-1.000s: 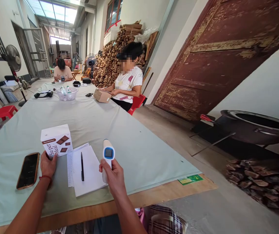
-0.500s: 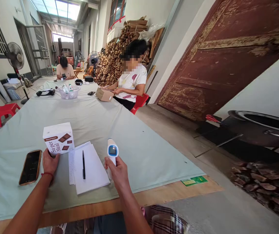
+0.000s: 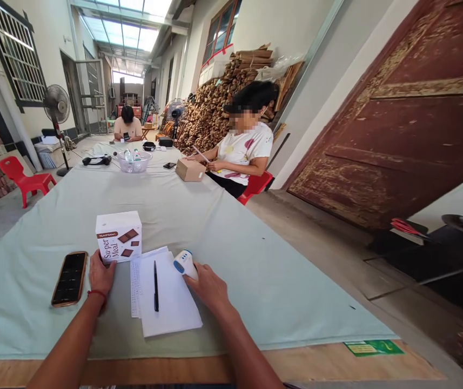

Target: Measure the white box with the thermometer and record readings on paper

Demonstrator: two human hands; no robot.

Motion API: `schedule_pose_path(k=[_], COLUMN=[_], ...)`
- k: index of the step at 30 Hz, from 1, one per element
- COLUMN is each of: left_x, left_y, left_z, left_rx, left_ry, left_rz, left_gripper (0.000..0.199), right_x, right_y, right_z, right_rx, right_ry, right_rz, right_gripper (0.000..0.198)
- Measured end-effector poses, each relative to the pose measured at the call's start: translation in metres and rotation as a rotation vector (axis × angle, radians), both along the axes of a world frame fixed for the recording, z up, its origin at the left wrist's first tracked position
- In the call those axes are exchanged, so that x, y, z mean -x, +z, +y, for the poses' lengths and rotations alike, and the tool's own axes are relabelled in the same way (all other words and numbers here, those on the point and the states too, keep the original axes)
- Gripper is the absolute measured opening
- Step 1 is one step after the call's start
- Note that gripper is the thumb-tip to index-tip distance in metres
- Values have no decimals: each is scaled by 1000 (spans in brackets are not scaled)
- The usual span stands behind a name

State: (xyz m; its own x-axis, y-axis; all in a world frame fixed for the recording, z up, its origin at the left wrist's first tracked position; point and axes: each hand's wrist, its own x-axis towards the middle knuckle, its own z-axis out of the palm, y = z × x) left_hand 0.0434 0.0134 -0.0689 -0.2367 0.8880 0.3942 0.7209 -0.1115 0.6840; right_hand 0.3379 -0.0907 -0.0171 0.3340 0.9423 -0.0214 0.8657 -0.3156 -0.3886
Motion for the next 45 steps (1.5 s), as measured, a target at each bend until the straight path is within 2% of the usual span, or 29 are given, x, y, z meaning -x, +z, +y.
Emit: schedule_pose_path(k=[3, 6, 8, 10, 12, 14, 15, 17, 20, 22, 25, 28, 39, 42, 45], left_x=[-1, -2, -2, -2, -2, -2, -2, -1, 1, 1, 1, -1, -1, -1, -2], left_y=[-1, -2, -3, -4, -4, -4, -4, -4, -1, 2, 7, 12, 19, 16, 9], left_z=[-1, -2, -2, -2, -2, -2, -2, -2, -3, -4, -7, -11, -19, -23, -32], left_rx=[-13, -15, -8, -3, -8, -23, -35, -53, -39, -13, 42, 88, 167, 131, 24], left_ry=[5, 30, 40, 37, 29, 24, 24, 27, 60, 92, 95, 62, -139, -187, -248], left_rz=[-2, -19, -29, -32, -30, -30, -34, -59, -121, -140, -135, -122, -31, 42, 106], left_gripper=[46, 48, 49, 49, 48, 46, 45, 39, 23, 20, 23, 27, 19, 12, 12], right_x=[-9, -15, -16, -12, -2, 13, 22, 40, 63, 70, 72, 69, 67, 68, 69], right_y=[-11, -26, -36, -43, -48, -51, -52, -56, -64, -71, -77, -78, -75, -70, -63], right_z=[10, 13, 13, 12, 11, 12, 12, 13, 13, 13, 12, 11, 6, 6, 5], right_rx=[45, 13, -41, -181, -398, -582, -625, -610, -560, -570, -603, -636, -660, -703, -780], right_ry=[-15, -47, -76, -99, -56, 107, 216, 400, 494, 485, 434, 391, 396, 416, 420], right_rz=[-73, -107, -164, -241, -268, -202, -149, -58, -70, -112, -139, -115, -113, -46, 95], right_gripper=[39, 45, 43, 39, 39, 38, 38, 38, 48, 52, 43, 34, 29, 27, 27])
